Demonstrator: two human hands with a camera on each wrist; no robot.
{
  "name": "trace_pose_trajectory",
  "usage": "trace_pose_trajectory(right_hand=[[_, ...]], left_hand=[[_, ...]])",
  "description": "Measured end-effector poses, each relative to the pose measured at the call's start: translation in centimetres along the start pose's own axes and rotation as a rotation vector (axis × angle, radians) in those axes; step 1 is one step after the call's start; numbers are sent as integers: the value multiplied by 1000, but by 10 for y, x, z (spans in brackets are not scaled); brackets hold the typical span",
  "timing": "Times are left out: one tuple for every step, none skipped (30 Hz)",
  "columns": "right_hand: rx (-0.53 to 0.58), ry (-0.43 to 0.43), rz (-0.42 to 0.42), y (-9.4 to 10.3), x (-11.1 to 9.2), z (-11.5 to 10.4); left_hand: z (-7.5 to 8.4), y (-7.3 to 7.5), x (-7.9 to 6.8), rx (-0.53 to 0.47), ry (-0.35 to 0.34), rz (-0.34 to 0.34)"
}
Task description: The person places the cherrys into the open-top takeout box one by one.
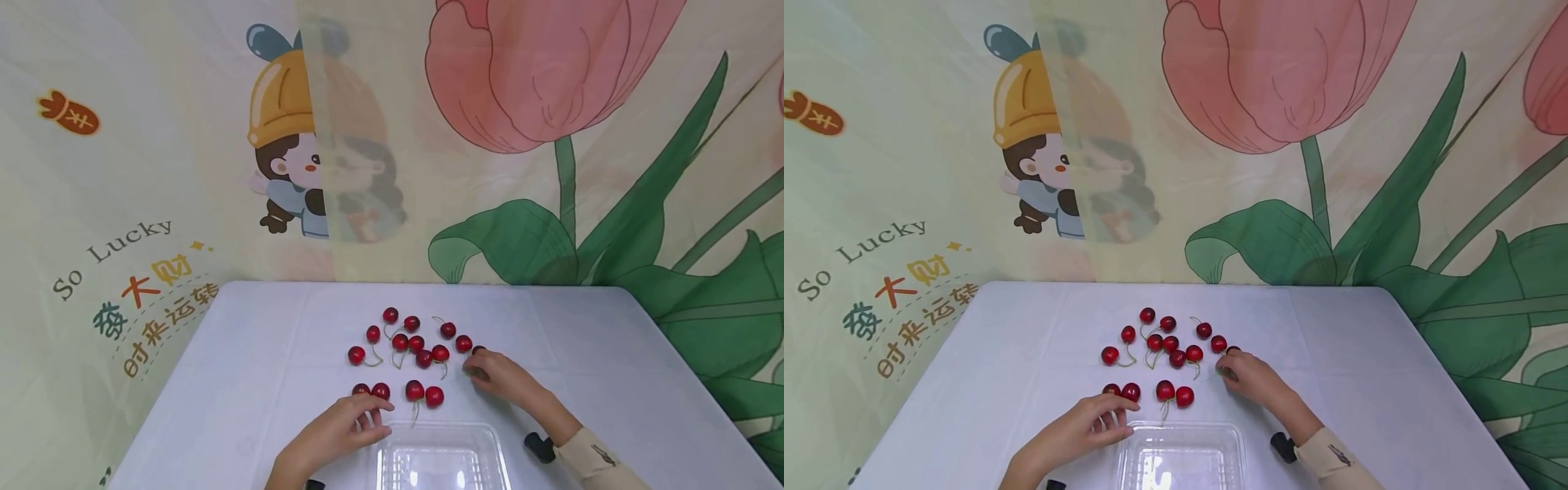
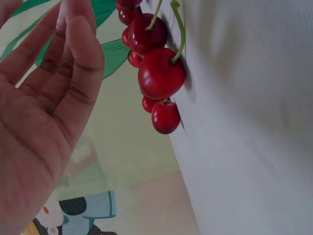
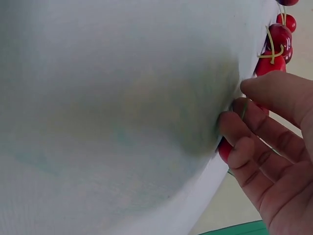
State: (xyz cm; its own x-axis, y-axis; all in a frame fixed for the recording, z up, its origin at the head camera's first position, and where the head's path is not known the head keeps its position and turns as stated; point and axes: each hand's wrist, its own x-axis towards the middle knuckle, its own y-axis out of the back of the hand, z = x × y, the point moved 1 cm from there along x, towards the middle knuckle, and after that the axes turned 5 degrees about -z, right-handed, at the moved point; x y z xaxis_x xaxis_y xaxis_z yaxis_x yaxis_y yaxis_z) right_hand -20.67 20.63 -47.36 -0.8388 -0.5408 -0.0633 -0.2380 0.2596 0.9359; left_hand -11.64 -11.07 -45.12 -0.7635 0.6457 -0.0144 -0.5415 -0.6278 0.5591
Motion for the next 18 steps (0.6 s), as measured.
trace_pose_trajectory(right_hand=[[-21,6,5,0,0,0],[-37,12,10,1,0,-1],[-50,18,14,1,1,-2],[-62,21,15,2,1,-2],[-74,24,16,2,1,-3],[-88,27,17,3,1,-4],[-102,33,17,3,1,-4],[-110,39,19,2,2,-4],[-120,47,23,2,2,-4],[-127,55,25,1,2,-3],[-134,58,27,1,2,-3],[-141,63,29,0,2,-3],[-147,67,32,-1,1,-2],[-151,71,36,-1,1,-2],[-156,74,40,-1,1,-2],[-159,75,41,-2,0,-2],[-166,76,43,-2,0,-1],[-171,81,45,-2,0,-1]], left_hand=[[0,0,1,2,2,-4],[0,0,2,3,4,-8],[1,0,3,3,11,-14],[1,0,4,3,19,-18],[1,0,4,4,27,-22],[1,0,5,5,35,-25],[1,0,5,5,42,-28],[2,0,5,5,49,-31],[2,0,6,3,56,-34],[2,0,6,0,62,-37],[1,-1,6,-1,64,-38],[1,-1,6,-3,64,-39],[1,-2,6,-4,62,-41],[1,-2,6,-4,60,-42],[1,-3,6,-5,60,-43],[1,-4,6,-6,60,-43],[1,-4,6,-6,60,-44],[1,-5,6,-6,64,-45]])
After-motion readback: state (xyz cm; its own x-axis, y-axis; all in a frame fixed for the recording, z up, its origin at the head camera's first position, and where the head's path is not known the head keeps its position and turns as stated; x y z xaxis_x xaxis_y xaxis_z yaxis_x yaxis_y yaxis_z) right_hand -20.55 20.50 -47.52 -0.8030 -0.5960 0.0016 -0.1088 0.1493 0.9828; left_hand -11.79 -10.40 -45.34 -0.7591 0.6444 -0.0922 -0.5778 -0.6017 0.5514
